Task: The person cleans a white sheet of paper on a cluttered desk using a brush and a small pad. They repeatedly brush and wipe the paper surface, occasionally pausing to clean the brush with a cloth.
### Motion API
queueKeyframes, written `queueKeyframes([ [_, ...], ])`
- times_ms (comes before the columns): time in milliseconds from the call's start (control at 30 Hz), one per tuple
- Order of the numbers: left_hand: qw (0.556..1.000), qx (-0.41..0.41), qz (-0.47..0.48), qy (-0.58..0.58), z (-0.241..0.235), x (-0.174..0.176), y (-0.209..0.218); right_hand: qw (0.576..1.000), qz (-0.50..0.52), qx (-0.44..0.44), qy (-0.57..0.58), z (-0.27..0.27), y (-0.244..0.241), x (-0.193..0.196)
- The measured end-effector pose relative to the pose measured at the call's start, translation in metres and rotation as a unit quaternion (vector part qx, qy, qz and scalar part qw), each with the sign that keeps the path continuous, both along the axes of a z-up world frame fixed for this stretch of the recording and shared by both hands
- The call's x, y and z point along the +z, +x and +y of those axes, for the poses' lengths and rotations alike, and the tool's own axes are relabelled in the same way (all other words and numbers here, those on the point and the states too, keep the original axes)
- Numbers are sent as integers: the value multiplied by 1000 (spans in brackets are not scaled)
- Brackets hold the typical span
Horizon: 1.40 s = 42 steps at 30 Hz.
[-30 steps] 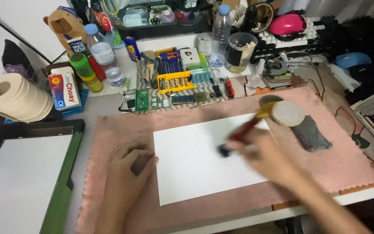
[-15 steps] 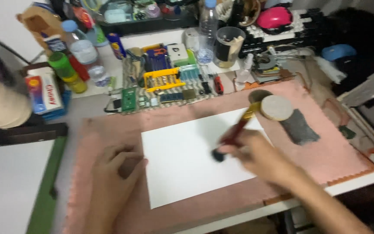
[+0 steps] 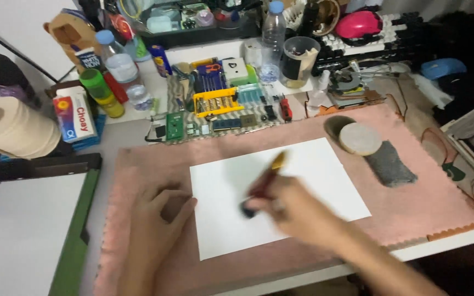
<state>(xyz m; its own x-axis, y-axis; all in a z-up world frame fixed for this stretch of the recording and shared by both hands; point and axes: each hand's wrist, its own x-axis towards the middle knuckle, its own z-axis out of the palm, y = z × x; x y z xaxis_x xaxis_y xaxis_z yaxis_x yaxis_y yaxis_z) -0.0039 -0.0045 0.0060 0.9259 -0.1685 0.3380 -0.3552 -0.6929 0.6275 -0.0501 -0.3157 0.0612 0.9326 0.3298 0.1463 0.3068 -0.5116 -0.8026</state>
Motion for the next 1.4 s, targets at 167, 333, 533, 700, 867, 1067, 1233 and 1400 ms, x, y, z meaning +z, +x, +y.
queueKeyframes([
  [167,999,-22,-40,1,5,-11,4,993,-53,101,27,84,10,-4],
  [333,1000,-1,7,-15,1,-4,1,995,-3,96,22,27,2,-3],
  [533,1000,-10,-18,21,-2,5,0,974,66,-171,-136,-130,-31,-1],
  [700,996,43,82,1,-7,13,-5,887,232,-313,-249,-112,-38,58],
  [867,999,1,16,30,1,-3,0,992,59,-79,-80,-37,-22,10],
  [1067,999,14,45,8,-5,12,-8,991,16,129,16,73,-8,10],
  [1233,999,-28,-32,0,-2,3,-3,989,-45,141,7,16,-15,6],
  [1400,998,-2,-23,55,5,-10,-1,951,151,-181,-201,-126,-53,29],
])
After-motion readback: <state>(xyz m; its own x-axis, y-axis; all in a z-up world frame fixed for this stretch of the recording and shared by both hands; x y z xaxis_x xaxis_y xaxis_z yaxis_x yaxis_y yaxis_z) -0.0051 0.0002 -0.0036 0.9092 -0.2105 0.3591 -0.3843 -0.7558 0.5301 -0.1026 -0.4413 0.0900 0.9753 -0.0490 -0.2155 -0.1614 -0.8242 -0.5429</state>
